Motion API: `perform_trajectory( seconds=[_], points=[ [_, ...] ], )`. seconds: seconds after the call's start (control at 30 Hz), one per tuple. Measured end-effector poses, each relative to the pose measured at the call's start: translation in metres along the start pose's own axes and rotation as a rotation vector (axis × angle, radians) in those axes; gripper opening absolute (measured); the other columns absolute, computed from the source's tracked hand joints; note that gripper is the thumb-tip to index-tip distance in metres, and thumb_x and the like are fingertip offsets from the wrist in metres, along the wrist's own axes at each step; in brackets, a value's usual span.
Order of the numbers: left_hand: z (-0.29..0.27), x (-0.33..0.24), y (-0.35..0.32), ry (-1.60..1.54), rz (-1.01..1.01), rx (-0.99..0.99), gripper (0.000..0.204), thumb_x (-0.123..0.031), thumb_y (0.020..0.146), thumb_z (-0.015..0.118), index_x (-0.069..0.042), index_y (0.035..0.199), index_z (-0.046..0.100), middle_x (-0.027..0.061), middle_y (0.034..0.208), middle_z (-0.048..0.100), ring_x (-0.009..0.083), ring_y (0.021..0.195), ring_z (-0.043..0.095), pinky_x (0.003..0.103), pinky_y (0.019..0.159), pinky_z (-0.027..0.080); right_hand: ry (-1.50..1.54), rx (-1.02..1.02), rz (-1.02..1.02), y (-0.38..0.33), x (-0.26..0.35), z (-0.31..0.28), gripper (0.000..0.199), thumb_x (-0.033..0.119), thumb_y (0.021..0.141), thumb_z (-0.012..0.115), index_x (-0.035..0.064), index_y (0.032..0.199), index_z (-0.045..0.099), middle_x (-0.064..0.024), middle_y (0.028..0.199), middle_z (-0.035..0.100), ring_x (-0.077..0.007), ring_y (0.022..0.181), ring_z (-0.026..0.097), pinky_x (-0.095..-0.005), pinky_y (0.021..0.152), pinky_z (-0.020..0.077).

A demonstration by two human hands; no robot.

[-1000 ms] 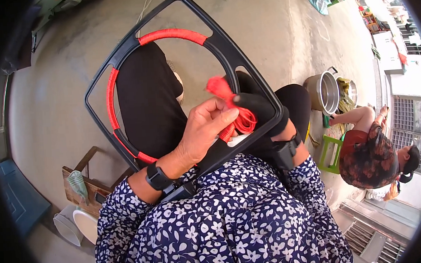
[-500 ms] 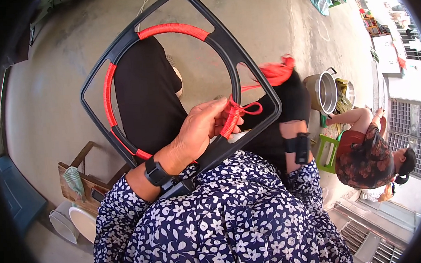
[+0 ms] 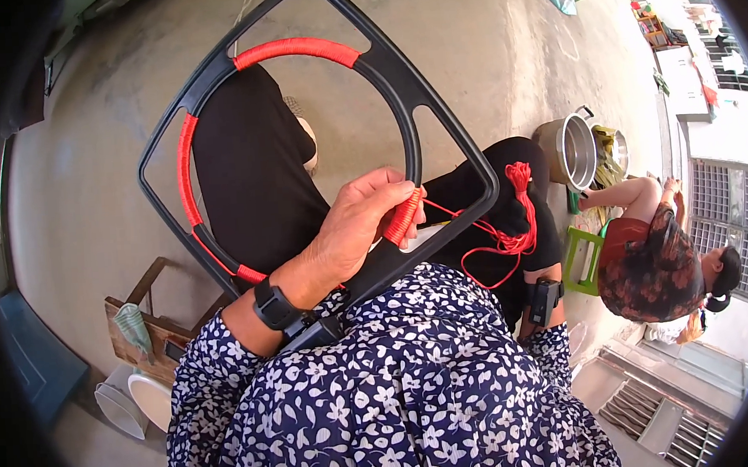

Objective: Wrapping a circular frame with red cord.

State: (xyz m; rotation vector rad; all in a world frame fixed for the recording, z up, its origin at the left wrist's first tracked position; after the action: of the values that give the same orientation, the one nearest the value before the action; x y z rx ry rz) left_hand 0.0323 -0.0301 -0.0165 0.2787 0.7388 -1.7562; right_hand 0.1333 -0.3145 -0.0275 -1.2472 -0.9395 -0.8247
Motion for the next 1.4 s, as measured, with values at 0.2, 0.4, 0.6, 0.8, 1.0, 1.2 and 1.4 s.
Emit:
perform_trajectory(
  seconds=[0.2,0.4,0.6,0.8,1.0,1.2,1.4],
  points=[
    [0.014,-0.002,0.000,0.145,0.042,-0.007,0.023,-0.017,0.096,0.052,0.003,0.104,0.056,0.0067,0.080,0.061,0.0121,0.065,0.058,0.024,0.060,0.048,-0.485,0.104,-0.371,-0.004,0.008,-0.033,0.043,0.011,0.098,0.043,0.0020,0.140,0.036,-0.0103,0.133,0.050,-0.0199,0.117,0.052,-0.0324,0.099,0.0437],
    [-0.003,0.011,0.002,0.195,0.003,-0.065,0.012,-0.010,0.092,0.058,0.000,0.095,0.051,0.0133,0.086,0.063,0.0171,0.068,0.062,0.029,0.062,0.054,0.450,0.148,-0.074,0.021,-0.020,-0.024,0.018,0.013,0.096,0.051,0.0052,0.110,0.059,0.0002,0.079,0.059,-0.0085,0.067,0.057,-0.0239,0.057,0.0459],
    [-0.006,0.007,-0.008,0.384,0.092,-0.085,0.013,-0.010,0.091,0.060,0.000,0.095,0.053,0.0132,0.086,0.065,0.0175,0.070,0.064,0.030,0.063,0.055,0.228,0.375,-0.242,-0.020,0.019,0.001,0.043,0.010,0.096,0.048,0.0030,0.138,0.041,-0.0089,0.132,0.051,-0.0167,0.119,0.051,-0.0292,0.101,0.0407],
    [-0.009,0.007,-0.022,0.418,-0.033,-0.093,0.013,-0.008,0.092,0.058,0.002,0.096,0.053,0.0155,0.084,0.064,0.0212,0.072,0.065,0.033,0.067,0.056,0.161,0.291,-0.069,-0.027,0.042,0.024,0.041,0.009,0.095,0.047,0.0011,0.135,0.043,-0.0165,0.132,0.048,-0.0284,0.120,0.046,-0.0347,0.102,0.0376],
    [-0.005,0.016,-0.012,0.302,-0.077,-0.097,0.017,-0.018,0.096,0.054,-0.001,0.094,0.055,0.0139,0.081,0.064,0.0208,0.066,0.062,0.034,0.061,0.054,0.008,0.270,-0.252,-0.015,0.025,0.003,0.040,0.010,0.095,0.047,0.0019,0.134,0.044,-0.0143,0.130,0.049,-0.0255,0.118,0.047,-0.0332,0.100,0.0386],
    [0.001,0.019,-0.007,0.286,-0.044,-0.125,0.018,-0.019,0.094,0.054,-0.001,0.090,0.057,0.0145,0.079,0.064,0.0221,0.065,0.062,0.034,0.061,0.054,0.267,0.250,-0.365,-0.022,0.019,-0.006,0.036,0.013,0.096,0.048,0.0044,0.131,0.047,-0.0048,0.122,0.055,-0.0129,0.111,0.053,-0.0259,0.096,0.0430],
    [-0.004,0.017,-0.007,0.320,-0.051,-0.138,0.018,-0.017,0.095,0.054,0.000,0.092,0.056,0.0159,0.080,0.065,0.0219,0.065,0.063,0.035,0.060,0.054,-0.261,0.282,-0.728,-0.041,0.043,-0.002,0.050,0.009,0.094,0.050,0.0054,0.141,0.034,-0.0100,0.139,0.043,-0.0198,0.127,0.043,-0.0290,0.105,0.0363]
  ],
)
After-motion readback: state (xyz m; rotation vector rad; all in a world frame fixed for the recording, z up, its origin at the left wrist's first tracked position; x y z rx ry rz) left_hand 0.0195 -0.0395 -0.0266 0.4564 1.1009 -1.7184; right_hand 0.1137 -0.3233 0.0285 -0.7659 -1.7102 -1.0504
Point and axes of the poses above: each hand's wrist, its own y-axis towards the middle knuckle, its own z-axis out of the palm, x = y × z, the point moved 5 cm from there along y, towards the middle knuckle
